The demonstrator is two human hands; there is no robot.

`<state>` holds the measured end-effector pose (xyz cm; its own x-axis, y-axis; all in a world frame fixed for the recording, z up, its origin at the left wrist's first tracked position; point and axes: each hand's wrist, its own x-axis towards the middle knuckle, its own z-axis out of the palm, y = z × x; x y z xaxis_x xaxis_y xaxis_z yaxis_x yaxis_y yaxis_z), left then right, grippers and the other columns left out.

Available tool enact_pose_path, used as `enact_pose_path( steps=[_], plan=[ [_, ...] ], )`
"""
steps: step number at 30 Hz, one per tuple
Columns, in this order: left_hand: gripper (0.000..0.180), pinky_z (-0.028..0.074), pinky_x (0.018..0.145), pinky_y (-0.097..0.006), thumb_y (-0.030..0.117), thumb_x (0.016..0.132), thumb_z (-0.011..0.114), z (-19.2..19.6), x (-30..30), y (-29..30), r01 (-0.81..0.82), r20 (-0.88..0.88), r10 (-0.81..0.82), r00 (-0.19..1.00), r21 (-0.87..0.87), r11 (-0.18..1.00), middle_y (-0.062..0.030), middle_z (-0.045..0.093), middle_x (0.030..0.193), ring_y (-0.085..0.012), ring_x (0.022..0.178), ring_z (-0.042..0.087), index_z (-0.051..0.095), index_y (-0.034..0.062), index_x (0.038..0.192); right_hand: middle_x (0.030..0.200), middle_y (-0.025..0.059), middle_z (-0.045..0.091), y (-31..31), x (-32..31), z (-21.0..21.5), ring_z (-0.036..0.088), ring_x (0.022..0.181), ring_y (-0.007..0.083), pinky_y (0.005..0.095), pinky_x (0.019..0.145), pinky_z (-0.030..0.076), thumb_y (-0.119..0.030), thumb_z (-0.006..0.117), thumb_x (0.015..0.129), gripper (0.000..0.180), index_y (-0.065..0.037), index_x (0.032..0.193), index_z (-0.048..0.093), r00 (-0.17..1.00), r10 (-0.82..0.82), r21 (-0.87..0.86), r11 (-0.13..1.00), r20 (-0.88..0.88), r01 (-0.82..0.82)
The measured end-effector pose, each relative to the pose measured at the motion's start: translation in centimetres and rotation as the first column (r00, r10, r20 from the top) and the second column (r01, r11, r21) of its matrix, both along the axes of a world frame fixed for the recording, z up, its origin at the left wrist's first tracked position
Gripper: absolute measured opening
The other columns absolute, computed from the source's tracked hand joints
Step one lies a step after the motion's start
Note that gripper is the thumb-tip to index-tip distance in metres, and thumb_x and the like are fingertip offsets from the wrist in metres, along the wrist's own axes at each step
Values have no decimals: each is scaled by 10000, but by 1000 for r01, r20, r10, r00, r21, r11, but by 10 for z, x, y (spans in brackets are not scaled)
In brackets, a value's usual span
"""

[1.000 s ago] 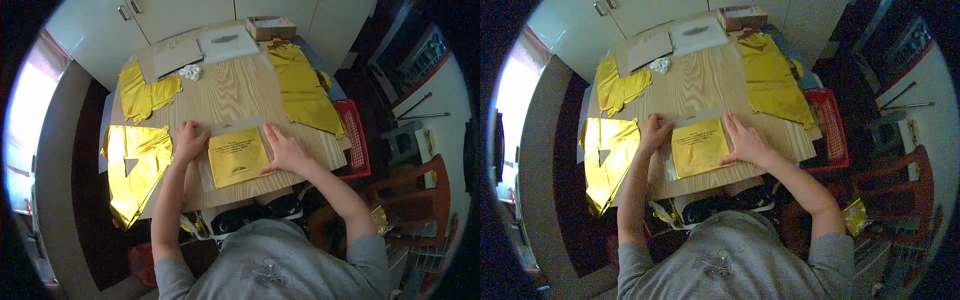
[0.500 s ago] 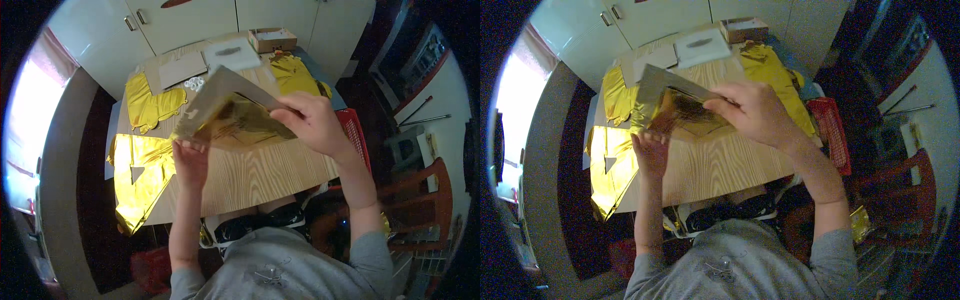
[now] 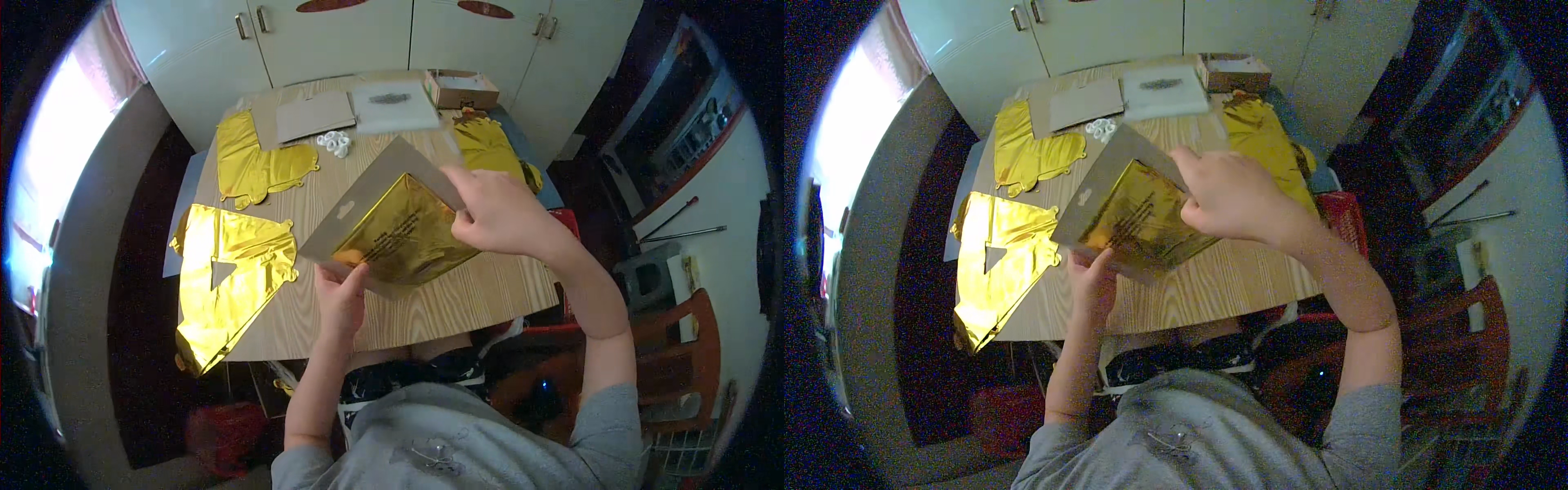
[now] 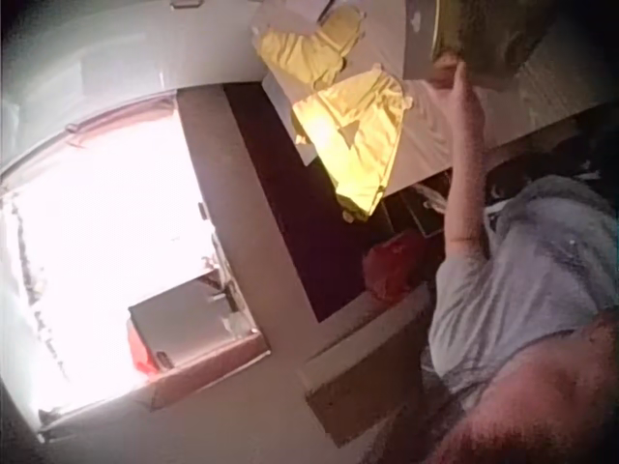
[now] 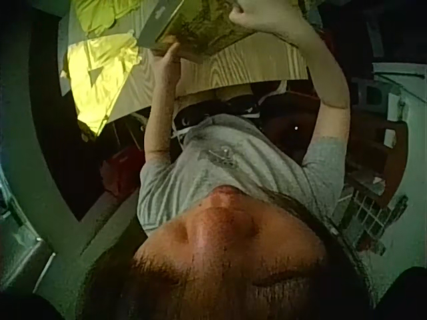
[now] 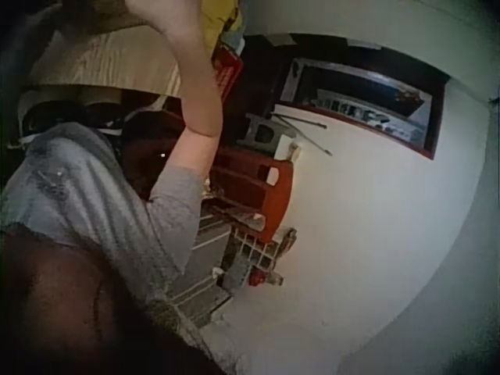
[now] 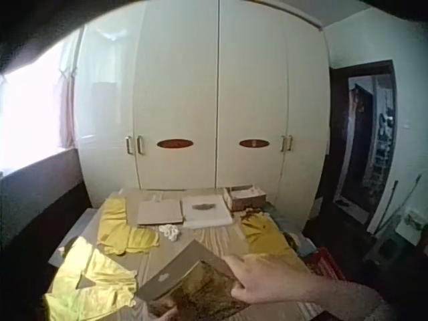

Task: Manually folding and organizing gold foil sheets on a table.

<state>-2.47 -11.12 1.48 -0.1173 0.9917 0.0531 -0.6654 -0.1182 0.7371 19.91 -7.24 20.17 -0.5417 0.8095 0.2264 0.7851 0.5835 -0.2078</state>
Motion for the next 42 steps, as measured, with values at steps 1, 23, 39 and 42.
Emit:
enact_pose_path(
  steps=[1,23,39,42],
  plan=[
    [510,470,921,-346,-76,817,618,0,2,0,-20,-41,20,999,12,1000,-101,544,1198,-210,1098,556,407,50,1264,726,233,614,-1,0,-1,620,711,420,502,649,498,-130,574,703,359,28,1012,486,1000,9,33,999,17,-10],
    [500,360,1011,-343,32,878,540,-3,-9,5,-307,-51,303,952,-95,947,-116,417,1330,-211,1215,428,364,38,1346,737,129,643,-3,-7,9,610,643,297,388,594,475,-157,637,792,201,-31,944,674,964,98,107,992,-246,-74],
    [458,301,1074,-360,68,894,537,-17,-30,-3,-303,-304,292,907,14,953,-125,459,1308,-235,1252,417,391,38,1328,763,96,666,33,4,-3,626,705,169,317,646,472,-184,599,866,190,-37,961,676,941,-122,-228,972,-317,49],
    [463,313,1072,-364,156,946,526,-5,-17,-9,-127,-263,119,958,-17,992,-109,446,1341,-220,1255,426,362,52,1366,784,40,669,45,25,-39,613,724,124,292,659,476,-181,598,886,197,-39,1003,669,836,-156,-359,932,-526,-51]
  ],
)
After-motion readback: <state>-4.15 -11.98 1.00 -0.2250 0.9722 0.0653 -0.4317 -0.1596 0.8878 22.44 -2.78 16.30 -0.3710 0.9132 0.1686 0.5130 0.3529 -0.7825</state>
